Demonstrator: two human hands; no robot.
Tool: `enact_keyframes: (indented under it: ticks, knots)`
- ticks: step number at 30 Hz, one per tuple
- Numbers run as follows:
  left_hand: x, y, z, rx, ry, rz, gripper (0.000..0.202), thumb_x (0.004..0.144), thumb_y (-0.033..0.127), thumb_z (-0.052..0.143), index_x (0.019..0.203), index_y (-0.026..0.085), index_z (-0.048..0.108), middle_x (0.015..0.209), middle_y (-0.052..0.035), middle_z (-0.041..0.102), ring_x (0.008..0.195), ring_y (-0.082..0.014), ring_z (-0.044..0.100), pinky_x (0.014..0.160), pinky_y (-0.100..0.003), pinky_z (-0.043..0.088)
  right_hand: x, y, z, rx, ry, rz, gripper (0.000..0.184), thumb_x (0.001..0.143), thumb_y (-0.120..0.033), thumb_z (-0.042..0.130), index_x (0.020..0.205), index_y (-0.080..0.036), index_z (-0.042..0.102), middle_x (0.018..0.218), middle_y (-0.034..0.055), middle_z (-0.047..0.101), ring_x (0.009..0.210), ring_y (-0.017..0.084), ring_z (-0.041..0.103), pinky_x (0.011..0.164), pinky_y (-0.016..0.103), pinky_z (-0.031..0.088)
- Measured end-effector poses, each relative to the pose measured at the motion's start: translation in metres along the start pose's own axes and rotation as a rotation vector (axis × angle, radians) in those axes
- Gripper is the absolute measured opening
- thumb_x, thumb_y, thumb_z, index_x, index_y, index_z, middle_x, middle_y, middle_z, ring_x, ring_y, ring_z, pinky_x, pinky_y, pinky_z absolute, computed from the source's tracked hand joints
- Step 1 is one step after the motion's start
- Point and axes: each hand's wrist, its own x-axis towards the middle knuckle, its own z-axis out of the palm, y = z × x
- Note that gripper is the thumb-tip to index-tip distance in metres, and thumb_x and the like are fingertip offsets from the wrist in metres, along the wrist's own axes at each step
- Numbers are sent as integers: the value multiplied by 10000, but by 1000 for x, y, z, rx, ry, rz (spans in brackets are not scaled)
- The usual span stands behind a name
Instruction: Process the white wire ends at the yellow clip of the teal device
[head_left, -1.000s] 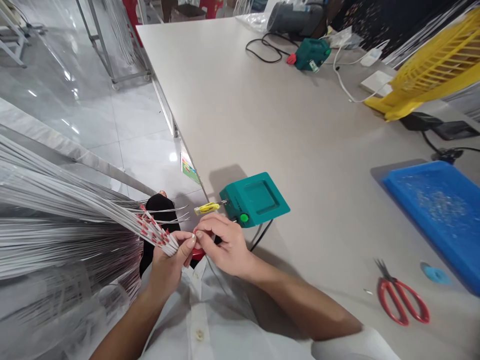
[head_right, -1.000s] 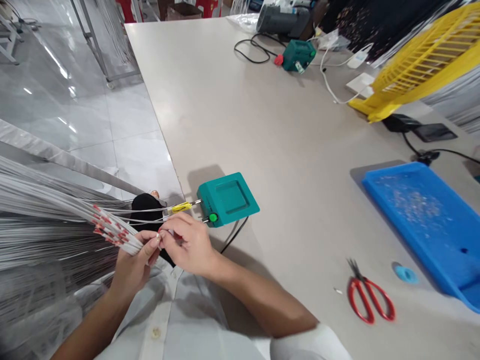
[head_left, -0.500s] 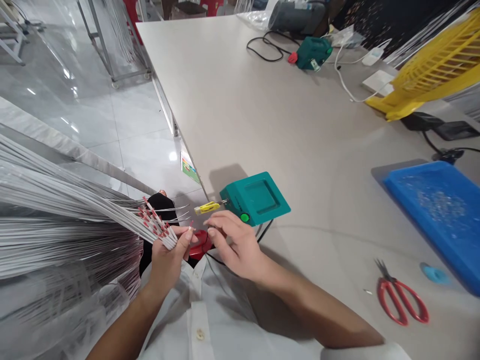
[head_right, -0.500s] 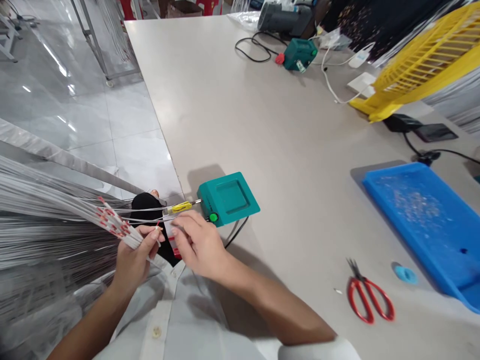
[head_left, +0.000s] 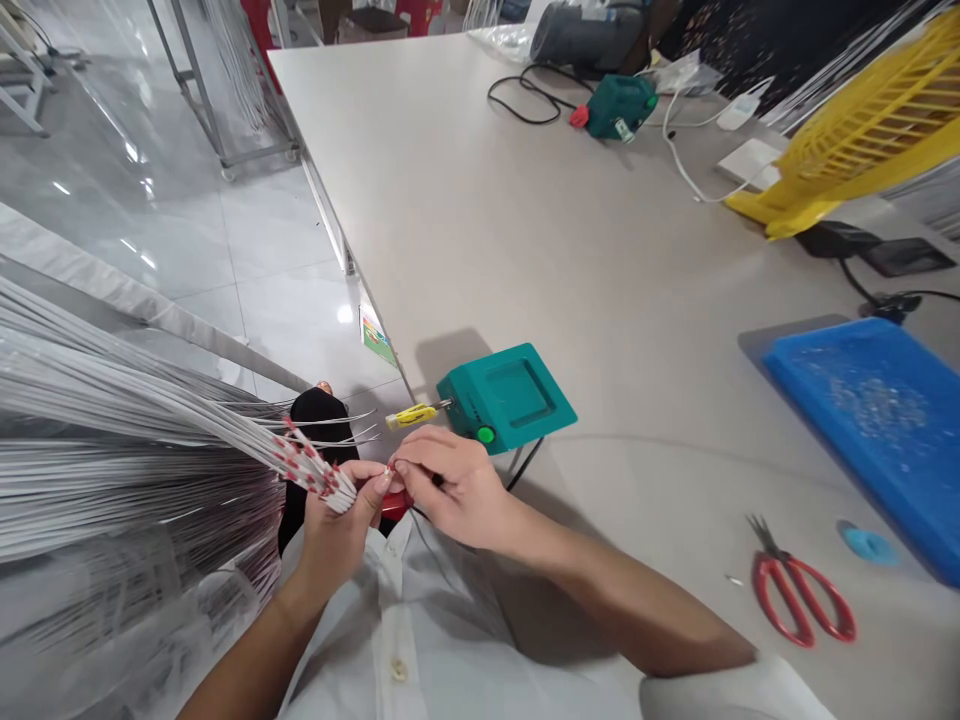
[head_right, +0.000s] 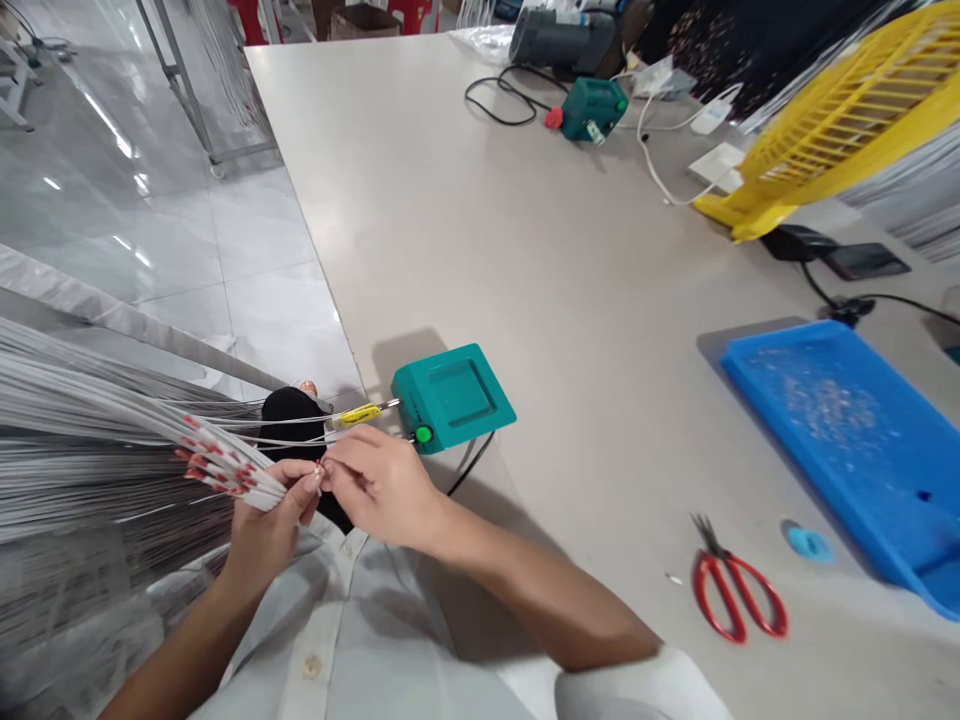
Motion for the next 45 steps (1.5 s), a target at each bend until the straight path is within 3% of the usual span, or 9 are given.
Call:
enact_keyframes:
  ticks: [6,12,15,19,23,28,33,38,45]
  knots:
    - [1,-2,-1,-111,19,-29,98,721,246,641,753,154,631,621,-9,652,416,-57,423,386,-186,320,-8,4,10,134,117,256,179,815,-190,462,665,-173,558,625,19,556,562,112,504,538,241,445]
    - [2,-4,-1,-76,28,-35,129,704,268,656,721,142,636,516,19,572,405,-55,399,372,-182,294,-6,1,7,110,126,63,115,805,-208,505,861,-189,604,785,62,637,751,161,581,703,313,489]
    - [2,-3,-1,-23,13,-23,139,708,274,654,691,137,640,433,51,470,395,-50,373,369,-176,278,-4,0,8,86,133,47,105,796,-194,517,796,-198,622,769,52,634,709,142,588,651,280,495]
    - [1,1,0,49,18,-31,159,703,291,655,687,132,647,434,49,462,396,-54,371,369,-181,289,-1,-1,9,74,135,28,139,775,-153,497,715,-190,617,716,43,620,680,134,569,621,267,485]
    - [0,3,1,49,38,-31,156,680,292,669,672,137,661,422,50,461,393,-57,362,370,-185,288,1,-2,11,114,159,129,133,743,-141,506,642,-188,580,634,16,590,601,117,528,567,251,456]
    - [0,1,1,-17,37,-37,167,676,306,669,698,141,665,572,-15,636,417,-66,425,384,-194,317,-4,3,16,178,119,351,148,761,-175,512,620,-180,555,596,3,565,548,106,498,487,219,431]
    - [2,-3,-1,-54,21,-56,171,700,308,654,726,139,652,567,-6,626,405,-61,415,371,-192,301,-6,2,11,241,169,249,135,813,-233,499,743,-185,604,710,37,602,681,142,558,603,276,476]
    - [3,-4,0,6,8,-37,142,711,276,651,698,134,645,443,51,488,393,-50,379,372,-183,282,-3,-3,9,203,143,149,94,797,-221,539,742,-189,607,707,36,615,661,135,554,610,275,465]
    - [1,-7,-2,-112,-33,-39,91,736,242,634,744,151,641,623,0,641,432,-46,418,401,-180,309,-3,4,17,274,90,219,168,841,-229,476,709,-185,571,653,13,569,633,121,525,600,251,441]
